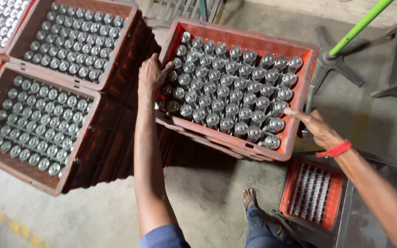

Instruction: The person transfers small cylindrical metal parts from one red crate to another using both hands. They repeatedly pick up parts from the right crate and place them into the left crate, occasionally swapping crates to continue the process.

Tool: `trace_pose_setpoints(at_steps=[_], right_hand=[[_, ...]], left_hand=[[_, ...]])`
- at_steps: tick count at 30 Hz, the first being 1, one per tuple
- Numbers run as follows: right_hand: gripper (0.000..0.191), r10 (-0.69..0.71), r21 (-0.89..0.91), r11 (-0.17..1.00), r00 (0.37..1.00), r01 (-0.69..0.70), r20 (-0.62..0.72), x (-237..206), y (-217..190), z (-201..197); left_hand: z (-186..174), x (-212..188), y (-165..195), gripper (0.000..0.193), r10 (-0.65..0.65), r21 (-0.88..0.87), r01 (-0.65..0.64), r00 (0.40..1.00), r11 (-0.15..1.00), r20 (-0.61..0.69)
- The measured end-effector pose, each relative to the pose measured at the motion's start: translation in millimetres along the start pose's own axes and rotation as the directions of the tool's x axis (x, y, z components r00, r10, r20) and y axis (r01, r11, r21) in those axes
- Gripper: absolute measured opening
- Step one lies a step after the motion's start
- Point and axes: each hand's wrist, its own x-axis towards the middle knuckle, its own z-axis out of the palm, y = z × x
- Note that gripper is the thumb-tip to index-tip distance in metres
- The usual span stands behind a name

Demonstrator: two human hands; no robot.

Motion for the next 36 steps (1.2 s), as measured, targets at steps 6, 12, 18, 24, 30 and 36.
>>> trace_pose_setpoints(at_steps=[6, 12, 18, 24, 30, 36], right_hand=[[0.046, 0.211, 0.151, 0.970, 0.969, -0.190, -0.132, -56, -13, 40], [0.035, 0.111, 0.297, 0.952, 0.986, -0.069, -0.126, -182, 19, 92], [0.026, 0.107, 0.358, 0.930, 0.993, -0.081, -0.055, -268, 77, 53], [0.032, 0.296, 0.351, 0.913, 0.929, -0.207, -0.221, -325, 167, -18], [0.046, 0.481, 0.284, 0.872, 0.805, -0.399, -0.346, -390, 293, -87], [0.070, 0.683, 0.402, 0.727, 0.644, -0.557, -0.344, -493, 374, -124]], left_hand=[[-11, 2, 9, 0.051, 0.048, -0.133, -0.039, 0.997, 0.990, 0.059], [10, 10, 51, 0.057, 0.120, 0.037, -0.132, 0.967, 0.991, 0.226], [21, -56, 95, 0.049, 0.116, -0.127, -0.070, 0.908, 0.989, 0.402], [23, -150, 138, 0.052, -0.119, -0.337, 0.391, 0.785, 0.857, 0.608], [73, -276, 199, 0.040, 0.101, -0.542, 0.220, 0.860, 0.811, 0.500], [184, -389, 290, 0.066, -0.069, -0.315, 0.330, 0.779, 0.890, 0.624]])
